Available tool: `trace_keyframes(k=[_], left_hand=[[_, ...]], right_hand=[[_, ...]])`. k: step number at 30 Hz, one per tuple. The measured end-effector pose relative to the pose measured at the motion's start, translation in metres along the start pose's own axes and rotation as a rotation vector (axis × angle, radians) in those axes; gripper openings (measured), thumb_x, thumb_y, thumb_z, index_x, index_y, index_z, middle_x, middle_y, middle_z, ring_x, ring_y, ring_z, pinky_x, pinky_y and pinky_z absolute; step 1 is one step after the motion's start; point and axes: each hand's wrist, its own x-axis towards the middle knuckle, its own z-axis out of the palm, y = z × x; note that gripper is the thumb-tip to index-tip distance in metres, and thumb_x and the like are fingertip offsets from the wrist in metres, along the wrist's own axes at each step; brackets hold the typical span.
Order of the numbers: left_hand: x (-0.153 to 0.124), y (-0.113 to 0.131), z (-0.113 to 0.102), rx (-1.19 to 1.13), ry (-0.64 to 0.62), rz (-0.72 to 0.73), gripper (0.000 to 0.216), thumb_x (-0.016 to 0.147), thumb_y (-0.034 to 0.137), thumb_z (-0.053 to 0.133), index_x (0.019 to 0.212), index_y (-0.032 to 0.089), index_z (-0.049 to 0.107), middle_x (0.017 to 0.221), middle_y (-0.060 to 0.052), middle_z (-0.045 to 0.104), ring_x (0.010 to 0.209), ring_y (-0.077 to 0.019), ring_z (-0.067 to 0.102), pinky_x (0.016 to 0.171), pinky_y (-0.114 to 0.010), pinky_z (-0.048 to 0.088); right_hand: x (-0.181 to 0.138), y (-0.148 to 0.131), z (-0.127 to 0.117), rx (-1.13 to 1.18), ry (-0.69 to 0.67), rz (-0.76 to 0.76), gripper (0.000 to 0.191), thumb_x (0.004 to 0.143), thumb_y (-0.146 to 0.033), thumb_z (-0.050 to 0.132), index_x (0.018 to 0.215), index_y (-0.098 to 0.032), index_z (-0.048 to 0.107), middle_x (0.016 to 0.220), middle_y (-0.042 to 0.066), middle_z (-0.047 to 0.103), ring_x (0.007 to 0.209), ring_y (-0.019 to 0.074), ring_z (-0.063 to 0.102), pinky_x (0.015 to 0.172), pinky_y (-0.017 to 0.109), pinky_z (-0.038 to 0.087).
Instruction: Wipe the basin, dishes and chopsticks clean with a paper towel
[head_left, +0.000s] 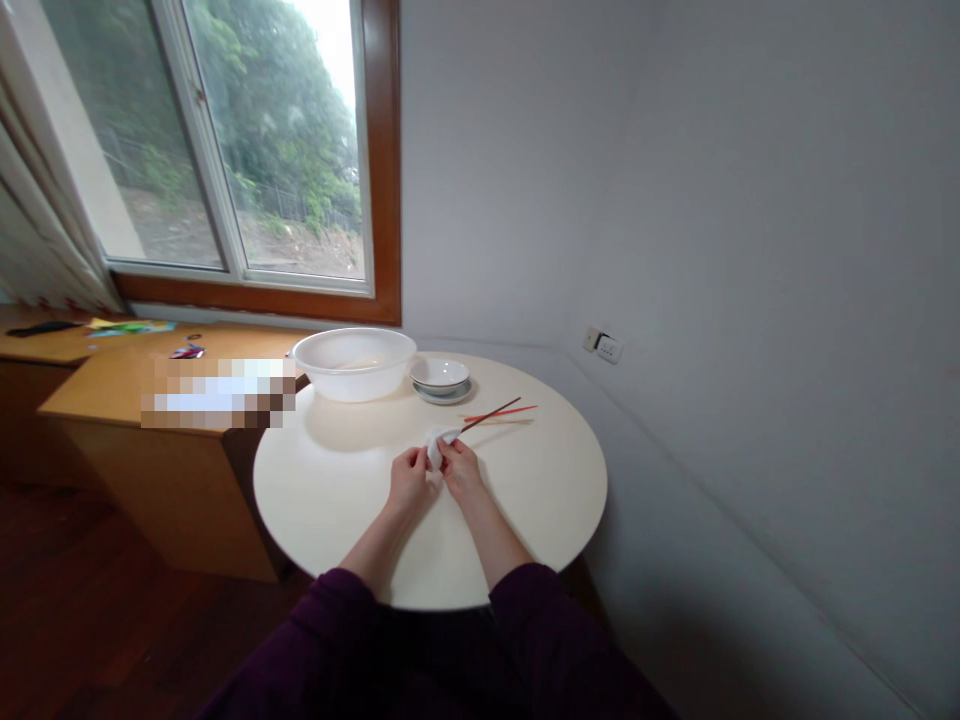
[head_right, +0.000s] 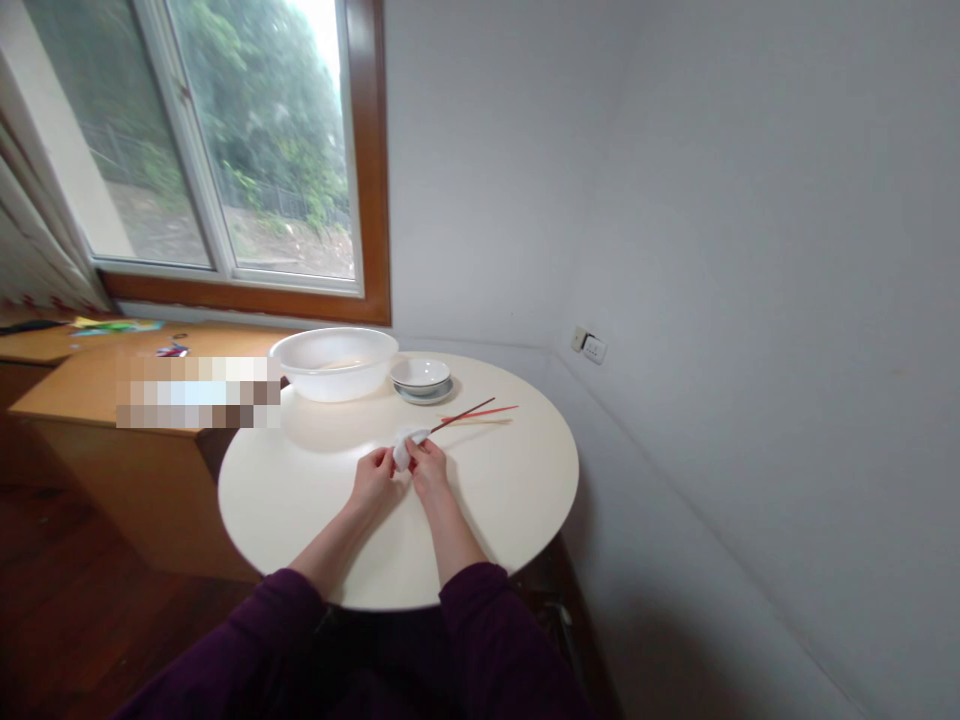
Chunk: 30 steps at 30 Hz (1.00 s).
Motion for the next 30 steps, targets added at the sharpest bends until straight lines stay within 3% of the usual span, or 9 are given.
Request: trace_keyframes(k=[8, 13, 18, 30], left_hand=[[0.007, -0.005, -0.007, -0.107, 0.074, -0.042, 0.032, 0.058, 0.046, 0.066, 0.055, 0.014, 0.062, 0.048, -0.001, 0.055, 0.047, -0.0118, 0.048, 0.050, -0.026, 0.038], [0.013, -0.011, -0.014, -0.246, 0.216, -0.100, 0.043, 0.053, 0.055, 0.069, 0.058, 0.013, 0.060, 0.052, -0.001, 0.057, 0.048, -0.0104, 0.050, 0.054, -0.027, 0.044], [0.020, -0.013, -0.022, -0.342, 0.369, -0.143, 0.041, 0.057, 0.053, 0.068, 0.060, 0.014, 0.057, 0.054, 0.001, 0.055, 0.048, -0.0078, 0.048, 0.055, -0.026, 0.045], [0.031, -0.017, -0.040, -0.339, 0.671, -0.161, 0.038, 0.066, 0.051, 0.060, 0.057, 0.017, 0.047, 0.051, 0.007, 0.043, 0.047, -0.0069, 0.044, 0.054, -0.024, 0.041]], right_hand=[[0.008, -0.002, -0.006, 0.011, 0.086, -0.060, 0.032, 0.048, -0.027, 0.081, 0.072, -0.015, 0.064, 0.069, 0.001, 0.067, 0.061, 0.0129, 0.059, 0.059, 0.026, 0.048], [0.017, -0.004, -0.017, 0.007, 0.161, -0.110, 0.033, 0.050, -0.028, 0.080, 0.075, -0.016, 0.064, 0.070, 0.001, 0.067, 0.063, 0.0134, 0.061, 0.057, 0.025, 0.049], [0.027, -0.004, -0.031, -0.015, 0.241, -0.154, 0.032, 0.055, -0.029, 0.078, 0.079, -0.015, 0.063, 0.065, 0.000, 0.065, 0.061, 0.0129, 0.060, 0.055, 0.024, 0.048], [0.036, -0.010, -0.046, -0.026, 0.432, -0.336, 0.031, 0.059, -0.037, 0.076, 0.074, -0.016, 0.059, 0.064, -0.001, 0.064, 0.062, 0.0123, 0.061, 0.058, 0.025, 0.051]])
